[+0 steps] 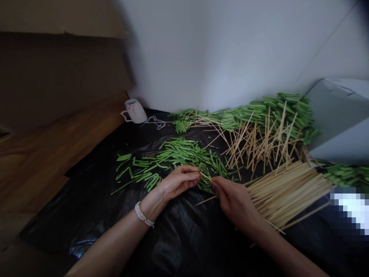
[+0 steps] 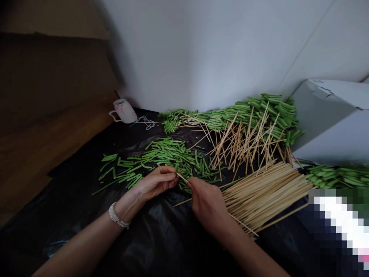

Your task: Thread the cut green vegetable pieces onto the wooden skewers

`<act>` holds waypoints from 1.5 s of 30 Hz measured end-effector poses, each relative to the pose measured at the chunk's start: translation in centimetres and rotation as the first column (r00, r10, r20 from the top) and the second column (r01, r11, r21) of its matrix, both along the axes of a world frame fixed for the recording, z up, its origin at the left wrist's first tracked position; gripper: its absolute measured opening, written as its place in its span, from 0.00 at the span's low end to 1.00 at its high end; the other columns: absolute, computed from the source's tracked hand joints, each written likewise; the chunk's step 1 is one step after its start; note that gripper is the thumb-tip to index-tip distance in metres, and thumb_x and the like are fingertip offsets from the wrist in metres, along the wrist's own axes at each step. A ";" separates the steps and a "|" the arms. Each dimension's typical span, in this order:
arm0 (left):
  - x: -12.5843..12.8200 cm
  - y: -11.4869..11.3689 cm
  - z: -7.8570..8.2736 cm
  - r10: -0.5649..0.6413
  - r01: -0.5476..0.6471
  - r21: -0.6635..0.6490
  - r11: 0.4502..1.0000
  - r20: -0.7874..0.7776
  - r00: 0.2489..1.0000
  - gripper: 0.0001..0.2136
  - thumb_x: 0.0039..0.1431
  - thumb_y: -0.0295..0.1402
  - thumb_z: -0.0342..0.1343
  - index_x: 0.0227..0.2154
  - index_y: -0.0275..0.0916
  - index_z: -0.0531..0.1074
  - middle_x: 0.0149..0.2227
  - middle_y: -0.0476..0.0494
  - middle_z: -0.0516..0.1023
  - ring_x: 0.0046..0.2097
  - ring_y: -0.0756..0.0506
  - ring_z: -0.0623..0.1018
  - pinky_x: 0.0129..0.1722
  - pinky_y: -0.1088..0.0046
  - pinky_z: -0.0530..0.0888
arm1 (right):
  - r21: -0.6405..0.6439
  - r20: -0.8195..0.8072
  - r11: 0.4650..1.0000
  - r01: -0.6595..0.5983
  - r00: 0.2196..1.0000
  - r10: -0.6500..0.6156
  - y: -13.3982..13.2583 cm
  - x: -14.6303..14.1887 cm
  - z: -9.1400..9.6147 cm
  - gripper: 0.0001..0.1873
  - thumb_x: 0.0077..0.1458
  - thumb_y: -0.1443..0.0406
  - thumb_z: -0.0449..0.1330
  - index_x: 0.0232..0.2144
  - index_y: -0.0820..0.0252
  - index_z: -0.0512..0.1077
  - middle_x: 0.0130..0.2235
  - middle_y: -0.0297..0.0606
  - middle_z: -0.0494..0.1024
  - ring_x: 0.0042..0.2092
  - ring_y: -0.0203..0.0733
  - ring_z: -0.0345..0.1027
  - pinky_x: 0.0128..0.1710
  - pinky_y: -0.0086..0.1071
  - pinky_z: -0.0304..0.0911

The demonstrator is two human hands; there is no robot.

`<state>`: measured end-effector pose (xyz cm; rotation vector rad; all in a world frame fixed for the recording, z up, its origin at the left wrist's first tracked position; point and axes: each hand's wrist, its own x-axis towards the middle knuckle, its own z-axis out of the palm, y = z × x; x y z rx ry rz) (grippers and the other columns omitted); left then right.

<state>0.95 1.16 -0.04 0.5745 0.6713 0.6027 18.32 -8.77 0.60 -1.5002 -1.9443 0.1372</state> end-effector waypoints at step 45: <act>-0.1 0.5 -1.3 0.377 0.407 0.888 0.212 -0.459 0.805 0.09 0.60 0.33 0.56 0.38 0.46 0.81 0.36 0.41 0.78 0.41 0.42 0.72 0.45 0.66 0.65 | 0.176 0.148 0.965 0.192 0.964 -0.219 0.8 1.5 -0.6 0.11 0.63 0.68 0.50 0.40 0.60 0.73 0.35 0.40 0.81 0.32 0.37 0.74 0.33 0.26 0.62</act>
